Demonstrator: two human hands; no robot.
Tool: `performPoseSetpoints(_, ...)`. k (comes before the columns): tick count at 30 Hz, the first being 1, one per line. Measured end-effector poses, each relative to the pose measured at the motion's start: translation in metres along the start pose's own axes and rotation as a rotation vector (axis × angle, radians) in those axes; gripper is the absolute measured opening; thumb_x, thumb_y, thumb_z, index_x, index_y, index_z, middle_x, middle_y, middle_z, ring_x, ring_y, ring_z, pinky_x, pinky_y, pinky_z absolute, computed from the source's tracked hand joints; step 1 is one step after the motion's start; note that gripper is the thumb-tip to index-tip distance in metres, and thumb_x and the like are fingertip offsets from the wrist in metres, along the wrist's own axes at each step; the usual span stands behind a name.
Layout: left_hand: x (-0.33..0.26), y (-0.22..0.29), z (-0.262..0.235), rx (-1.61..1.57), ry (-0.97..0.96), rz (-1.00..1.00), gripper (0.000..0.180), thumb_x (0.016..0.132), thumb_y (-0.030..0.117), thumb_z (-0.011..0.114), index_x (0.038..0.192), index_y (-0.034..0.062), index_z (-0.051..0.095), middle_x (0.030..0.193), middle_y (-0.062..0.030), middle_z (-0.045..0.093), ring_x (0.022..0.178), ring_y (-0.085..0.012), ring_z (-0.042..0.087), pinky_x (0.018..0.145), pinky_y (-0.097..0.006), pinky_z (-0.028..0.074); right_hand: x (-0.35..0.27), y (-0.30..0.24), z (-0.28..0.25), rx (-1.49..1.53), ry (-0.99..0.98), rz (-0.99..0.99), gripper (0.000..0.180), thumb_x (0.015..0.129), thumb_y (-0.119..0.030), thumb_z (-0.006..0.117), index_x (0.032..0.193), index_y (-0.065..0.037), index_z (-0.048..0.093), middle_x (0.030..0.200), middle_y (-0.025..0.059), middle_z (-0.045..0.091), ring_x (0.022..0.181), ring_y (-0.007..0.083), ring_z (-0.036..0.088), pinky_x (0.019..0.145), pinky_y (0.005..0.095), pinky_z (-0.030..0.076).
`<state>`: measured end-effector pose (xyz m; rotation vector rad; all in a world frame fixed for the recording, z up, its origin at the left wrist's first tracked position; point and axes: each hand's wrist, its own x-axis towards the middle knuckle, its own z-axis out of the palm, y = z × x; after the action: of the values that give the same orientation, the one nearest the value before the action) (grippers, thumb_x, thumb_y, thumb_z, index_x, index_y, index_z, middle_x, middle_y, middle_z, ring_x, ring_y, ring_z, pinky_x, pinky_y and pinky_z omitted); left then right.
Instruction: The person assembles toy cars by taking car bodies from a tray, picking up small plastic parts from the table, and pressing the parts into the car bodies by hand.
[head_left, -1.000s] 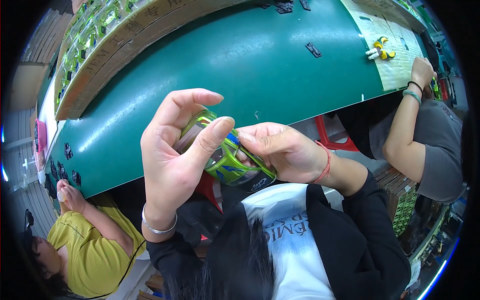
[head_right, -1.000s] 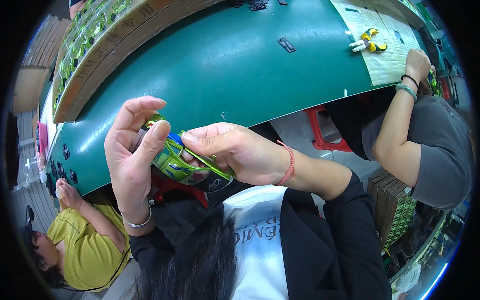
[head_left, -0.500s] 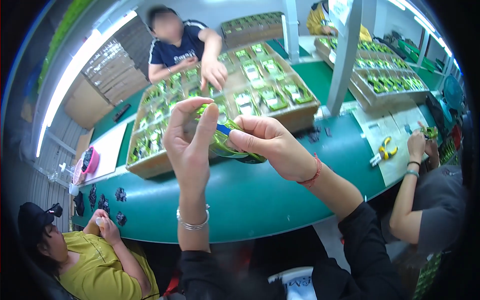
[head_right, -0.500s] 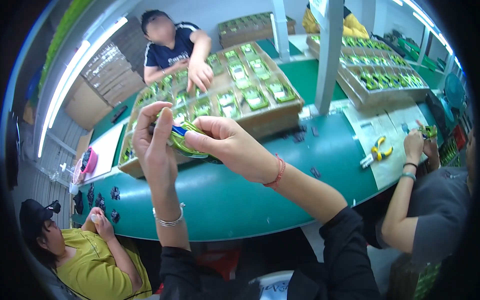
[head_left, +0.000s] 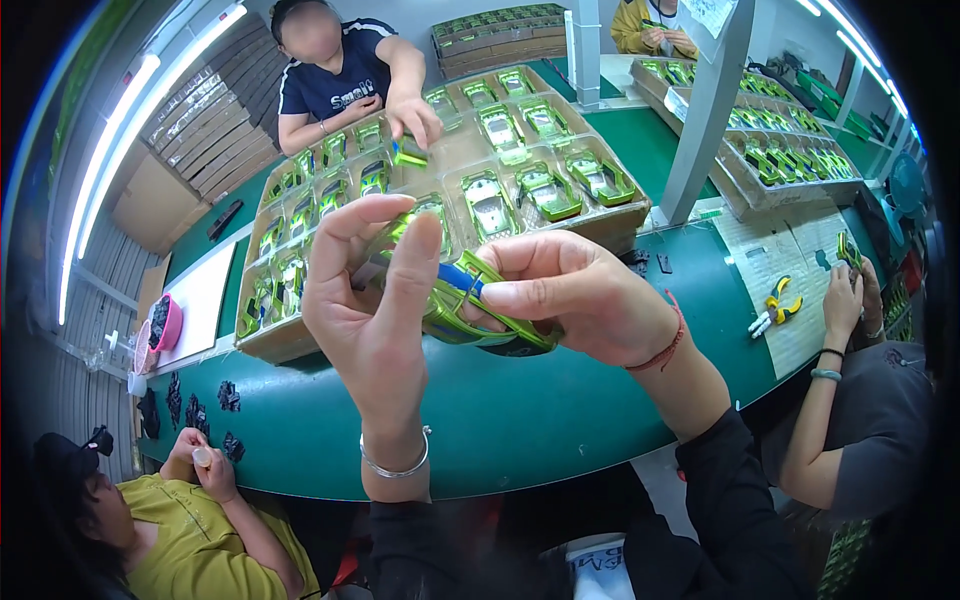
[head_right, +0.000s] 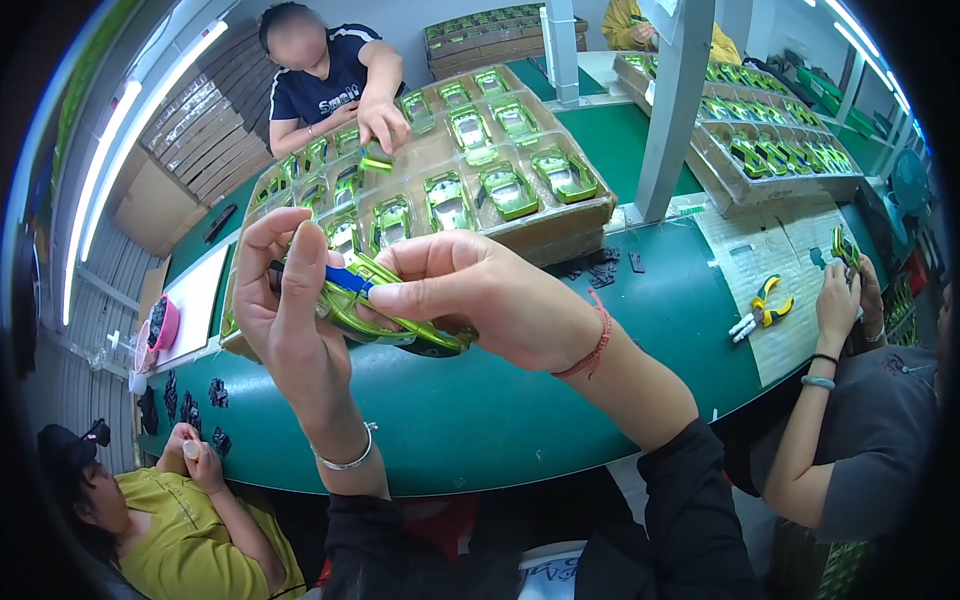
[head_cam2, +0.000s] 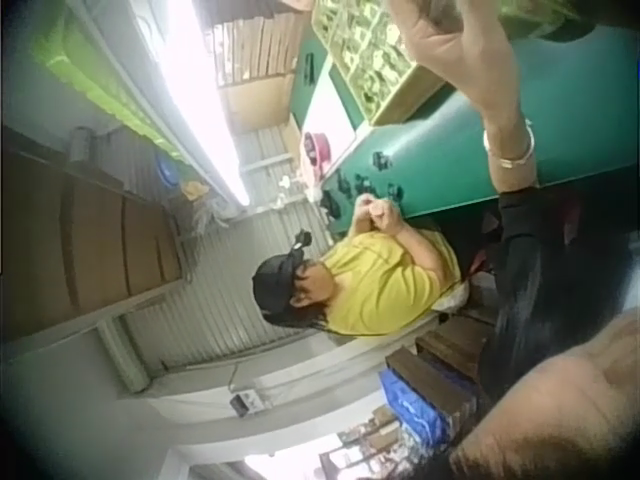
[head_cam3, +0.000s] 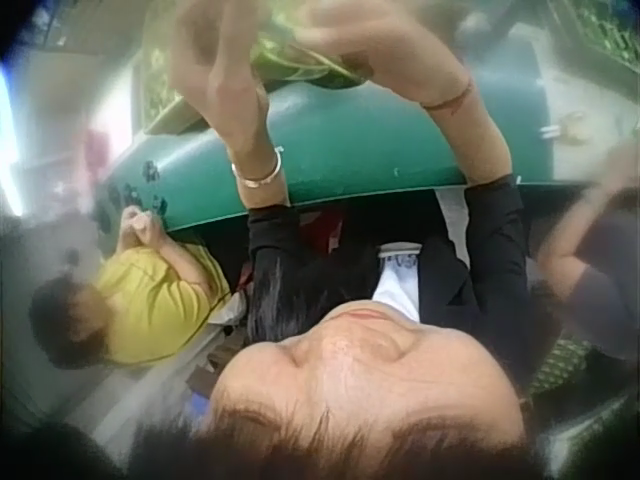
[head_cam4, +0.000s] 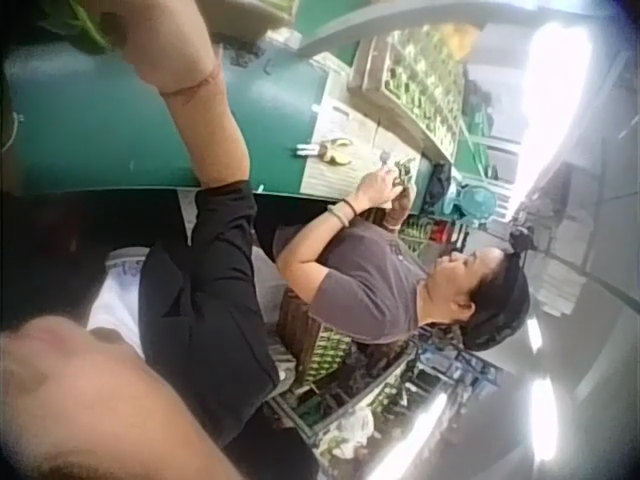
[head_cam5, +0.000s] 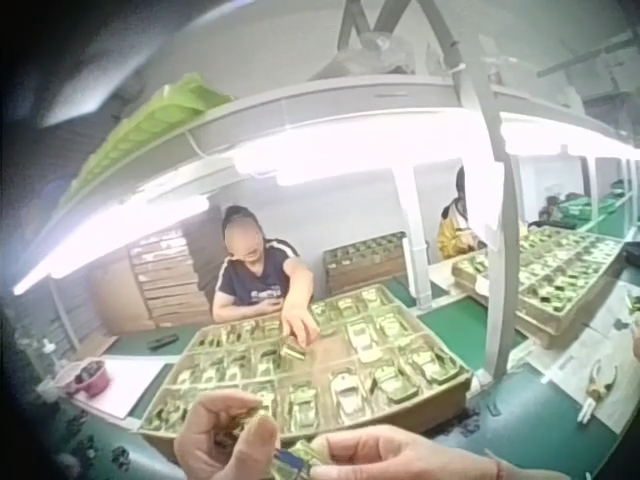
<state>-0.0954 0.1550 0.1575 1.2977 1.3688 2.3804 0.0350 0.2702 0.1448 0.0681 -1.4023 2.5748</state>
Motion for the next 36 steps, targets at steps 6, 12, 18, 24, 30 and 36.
performPoseSetpoints(6,0.005,0.029,-0.033,0.589,-0.6,0.091,0.018,0.078,0.006,0.089,0.084,0.0013,0.073,0.079,-0.005,0.068,0.08,-0.016,0.063,0.073,-0.029,0.049,-0.013,0.0,-0.003,-1.156,0.112,-0.401,0.018,0.086,-0.002,0.079,0.101,0.003,0.071,0.093,0.0127,0.069,0.092,0.0232,0.059,0.084,0.0359,0.049)
performPoseSetpoints(12,0.003,0.029,-0.02,0.421,-0.445,0.081,0.018,0.076,0.005,0.089,0.086,0.001,0.074,0.087,-0.0085,0.072,0.088,-0.0221,0.066,0.08,-0.032,0.05,-0.019,-0.02,-0.008,-1.095,0.075,-0.474,0.021,0.078,0.005,0.077,0.094,-0.001,0.065,0.089,0.0074,0.063,0.092,0.0257,0.053,0.086,0.0384,0.045)
performPoseSetpoints(18,-0.002,0.031,-0.016,0.74,-0.618,0.148,0.02,0.07,0.001,0.087,0.087,0.0048,0.078,0.092,-0.0033,0.077,0.09,-0.0231,0.067,0.086,-0.036,0.051,-0.029,-0.015,0.009,-1.575,0.203,-0.698,0.018,0.076,0.001,0.075,0.092,-0.005,0.07,0.089,0.0064,0.065,0.096,0.0298,0.058,0.086,0.0432,0.047)
performPoseSetpoints(24,0.002,0.033,-0.012,0.577,-0.611,0.074,0.019,0.071,0.0,0.087,0.088,0.0047,0.08,0.093,-0.005,0.077,0.092,-0.0212,0.066,0.084,-0.035,0.051,-0.032,-0.024,0.006,-1.453,0.223,-0.725,0.021,0.075,0.002,0.075,0.095,-0.005,0.07,0.094,0.0041,0.066,0.103,0.0283,0.059,0.092,0.0429,0.042)
performPoseSetpoints(30,-0.004,0.022,-0.001,0.582,-0.538,0.288,0.016,0.071,-0.002,0.084,0.085,-0.0006,0.075,0.087,-0.0071,0.074,0.09,-0.0252,0.064,0.082,-0.036,0.05,-0.027,-0.018,0.003,-1.603,0.271,-0.913,0.014,0.077,-0.01,0.071,0.089,-0.004,0.067,0.097,0.0059,0.065,0.107,0.0278,0.059,0.096,0.0426,0.042)
performPoseSetpoints(36,-0.013,0.041,-0.004,0.57,-0.587,0.338,0.015,0.068,0.001,0.075,0.081,0.0003,0.069,0.085,-0.0104,0.07,0.082,-0.0296,0.062,0.084,-0.039,0.047,-0.051,-0.021,0.01,-1.655,0.213,-0.976,0.019,0.075,-0.014,0.072,0.091,-0.007,0.066,0.094,0.0053,0.061,0.102,0.0264,0.058,0.091,0.0418,0.042)
